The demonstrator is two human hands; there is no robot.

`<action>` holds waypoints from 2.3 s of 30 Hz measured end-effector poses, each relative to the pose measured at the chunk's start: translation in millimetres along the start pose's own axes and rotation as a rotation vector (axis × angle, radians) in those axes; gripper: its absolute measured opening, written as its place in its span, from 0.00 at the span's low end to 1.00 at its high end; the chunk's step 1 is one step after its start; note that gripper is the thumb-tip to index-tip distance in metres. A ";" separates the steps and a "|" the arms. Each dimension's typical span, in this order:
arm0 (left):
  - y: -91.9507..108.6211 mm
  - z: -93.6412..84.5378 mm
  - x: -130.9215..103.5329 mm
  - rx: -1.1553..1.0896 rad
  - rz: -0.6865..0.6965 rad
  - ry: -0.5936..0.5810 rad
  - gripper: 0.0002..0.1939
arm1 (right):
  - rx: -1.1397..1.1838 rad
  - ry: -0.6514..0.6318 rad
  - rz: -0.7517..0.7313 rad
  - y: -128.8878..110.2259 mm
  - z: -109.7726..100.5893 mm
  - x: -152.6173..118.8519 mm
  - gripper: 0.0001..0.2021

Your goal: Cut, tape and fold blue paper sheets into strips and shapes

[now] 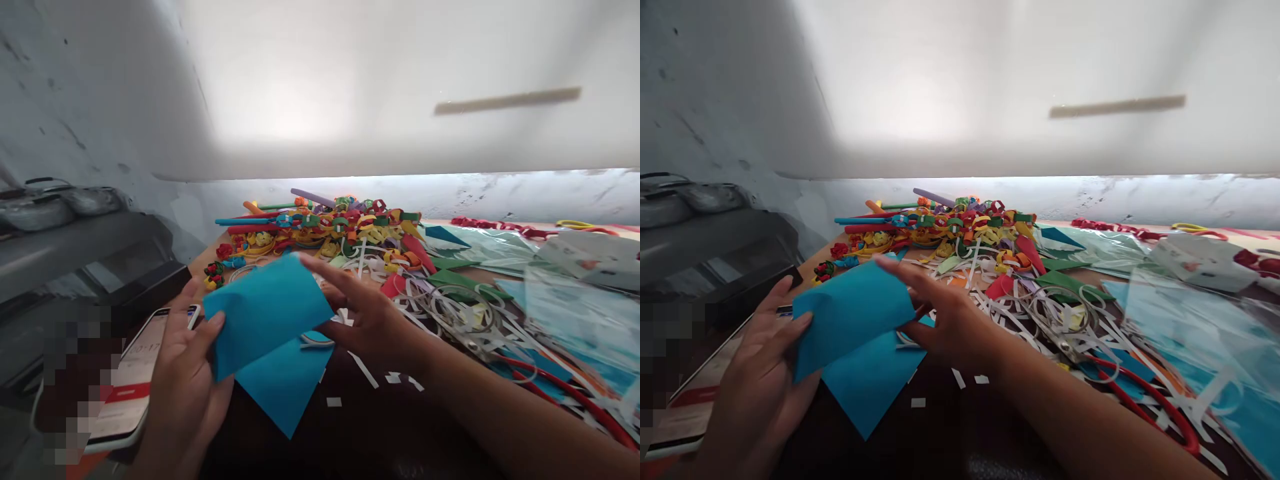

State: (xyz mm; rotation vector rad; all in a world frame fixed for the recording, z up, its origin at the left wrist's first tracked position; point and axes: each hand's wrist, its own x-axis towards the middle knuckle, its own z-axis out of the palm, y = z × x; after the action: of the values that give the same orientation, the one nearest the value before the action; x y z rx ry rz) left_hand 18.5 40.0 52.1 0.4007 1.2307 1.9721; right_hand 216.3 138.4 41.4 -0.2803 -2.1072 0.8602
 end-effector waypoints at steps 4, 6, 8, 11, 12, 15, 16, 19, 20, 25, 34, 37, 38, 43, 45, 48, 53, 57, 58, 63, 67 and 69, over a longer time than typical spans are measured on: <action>-6.4 -10.2 -0.3 -0.029 -0.013 -0.191 0.32 | 0.070 0.006 -0.043 0.4 1.8 -0.7 0.11; -10.7 -16.3 -4.6 -0.014 0.037 -0.321 0.28 | 0.061 0.142 -0.005 -0.6 -1.1 1.8 0.10; -14.5 -22.1 -8.7 0.041 0.077 -0.416 0.26 | 0.056 0.246 0.039 -1.1 -3.1 4.2 0.11; -18.1 -29.1 -8.0 0.144 0.087 -0.421 0.19 | 0.106 0.246 0.097 -0.7 -2.5 5.5 0.08; -18.7 -30.9 -5.8 0.163 0.092 -0.412 0.14 | 0.141 0.236 0.118 -0.3 -1.5 5.3 0.08; -20.0 -34.8 2.5 0.197 0.138 -0.422 0.08 | 0.286 0.205 0.194 0.8 2.4 4.0 0.08; -20.6 -35.6 4.5 0.214 0.148 -0.424 0.08 | 0.320 0.195 0.214 1.1 3.6 3.6 0.08; -22.8 -35.5 5.7 0.248 0.157 -0.410 0.08 | 0.307 0.205 0.257 1.9 5.4 3.1 0.09; -23.3 -34.7 4.6 0.243 0.153 -0.391 0.09 | 0.280 0.222 0.269 1.9 5.3 3.0 0.10; -24.1 -28.0 -1.6 0.180 0.037 -0.341 0.16 | 0.298 0.222 0.290 -1.6 3.0 3.2 0.10; -26.3 -31.2 0.3 0.140 0.155 -0.361 0.08 | 0.187 0.238 0.275 -2.8 0.1 2.7 0.07; -24.8 -31.6 0.0 0.167 0.124 -0.368 0.09 | 0.195 0.290 0.339 -3.0 0.8 2.6 0.10; -24.7 -31.0 0.5 0.181 0.119 -0.359 0.09 | 0.205 0.303 0.381 -3.3 1.3 2.7 0.12; -25.8 -24.2 1.5 0.226 0.092 -0.316 0.10 | 0.198 0.327 0.487 -6.4 2.6 4.8 0.13; -26.1 -22.5 0.3 0.263 0.095 -0.296 0.10 | 0.169 0.329 0.481 -8.9 2.8 5.9 0.13; -27.0 -23.2 -0.5 0.325 0.120 -0.272 0.09 | 0.121 0.341 0.489 -12.3 3.8 7.3 0.12; -29.1 -26.9 2.3 0.318 0.122 -0.252 0.11 | 0.112 0.344 0.518 -13.8 7.7 7.3 0.13; -31.1 -28.2 3.4 0.329 0.124 -0.232 0.12 | 0.146 0.353 0.546 -14.6 11.1 7.1 0.14; -31.7 -28.3 3.5 0.330 0.132 -0.228 0.12 | 0.149 0.361 0.550 -15.0 11.7 7.1 0.14; -31.8 -25.0 2.3 0.280 0.171 -0.178 0.15 | 0.171 0.371 0.556 -15.9 13.5 7.4 0.13; -26.7 -17.9 1.4 0.207 0.167 -0.162 0.22 | 0.226 0.407 0.560 -15.8 14.5 8.2 0.17; -23.9 -15.2 0.9 0.194 0.154 -0.159 0.24 | 0.263 0.420 0.553 -15.1 13.6 8.5 0.19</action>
State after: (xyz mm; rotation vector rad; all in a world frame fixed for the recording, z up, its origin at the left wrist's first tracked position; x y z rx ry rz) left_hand 19.0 37.0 23.9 0.7556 1.3256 1.9114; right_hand 201.8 124.7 50.8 -0.8488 -1.5188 1.2568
